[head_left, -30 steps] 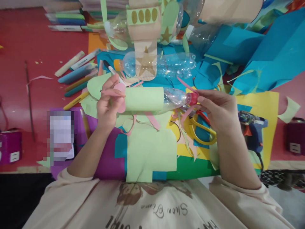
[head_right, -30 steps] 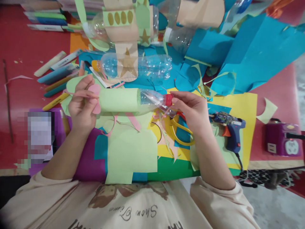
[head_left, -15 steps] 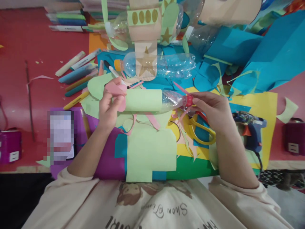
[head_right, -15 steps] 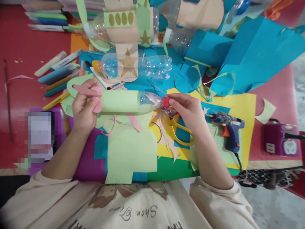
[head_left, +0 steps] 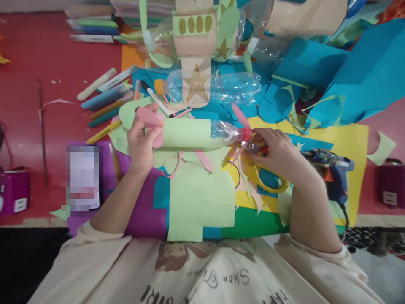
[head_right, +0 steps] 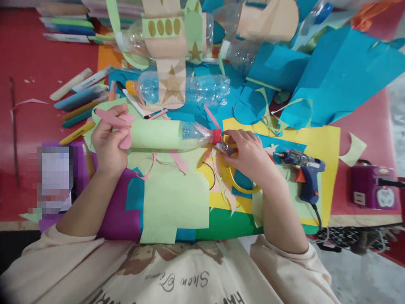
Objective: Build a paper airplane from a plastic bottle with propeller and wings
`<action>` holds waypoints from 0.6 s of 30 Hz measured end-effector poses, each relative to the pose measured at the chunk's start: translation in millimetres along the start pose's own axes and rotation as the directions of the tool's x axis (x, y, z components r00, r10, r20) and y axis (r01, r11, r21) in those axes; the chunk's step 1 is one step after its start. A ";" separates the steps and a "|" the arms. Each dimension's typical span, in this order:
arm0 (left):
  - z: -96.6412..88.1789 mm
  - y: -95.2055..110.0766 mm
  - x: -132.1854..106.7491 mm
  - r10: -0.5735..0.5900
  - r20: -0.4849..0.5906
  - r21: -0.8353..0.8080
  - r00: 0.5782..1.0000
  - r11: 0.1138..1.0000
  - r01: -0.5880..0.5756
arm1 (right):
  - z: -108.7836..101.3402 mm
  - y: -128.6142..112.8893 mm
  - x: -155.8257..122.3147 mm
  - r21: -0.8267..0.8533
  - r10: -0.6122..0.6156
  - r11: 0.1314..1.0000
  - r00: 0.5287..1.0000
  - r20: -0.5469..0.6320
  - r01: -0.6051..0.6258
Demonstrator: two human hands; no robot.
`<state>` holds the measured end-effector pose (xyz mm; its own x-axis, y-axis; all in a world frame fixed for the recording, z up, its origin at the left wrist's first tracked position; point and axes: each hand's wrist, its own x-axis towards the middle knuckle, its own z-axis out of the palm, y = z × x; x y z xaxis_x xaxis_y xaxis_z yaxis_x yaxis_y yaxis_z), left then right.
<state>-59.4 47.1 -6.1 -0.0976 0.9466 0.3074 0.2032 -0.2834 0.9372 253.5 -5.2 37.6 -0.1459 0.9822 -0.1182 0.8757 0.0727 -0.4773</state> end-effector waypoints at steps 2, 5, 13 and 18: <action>0.3 0.3 -0.5 0.006 -0.005 0.006 1.000 1.000 -0.006 | -0.4 -1.6 0.1 -0.010 0.030 1.000 0.999 0.021 -0.030; 1.6 1.8 -0.5 0.045 -0.019 0.010 0.999 0.999 -0.045 | 0.8 -2.0 0.7 0.002 0.063 0.998 0.998 0.008 -0.063; 5.0 3.9 -0.5 0.084 -0.019 0.109 0.996 0.991 -0.082 | 6.0 -0.3 3.3 0.030 0.071 0.997 0.965 -0.252 -0.066; 4.4 -2.8 -2.7 0.161 0.012 0.101 0.987 0.982 -0.162 | 7.7 -8.4 -1.7 -0.035 -0.108 0.994 0.860 -0.498 0.105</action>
<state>-55.4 46.1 -10.2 -0.0516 0.8903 0.4524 0.3139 -0.4156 0.8537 242.8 -8.9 35.1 0.0087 0.9235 0.3836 0.8714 0.1811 -0.4560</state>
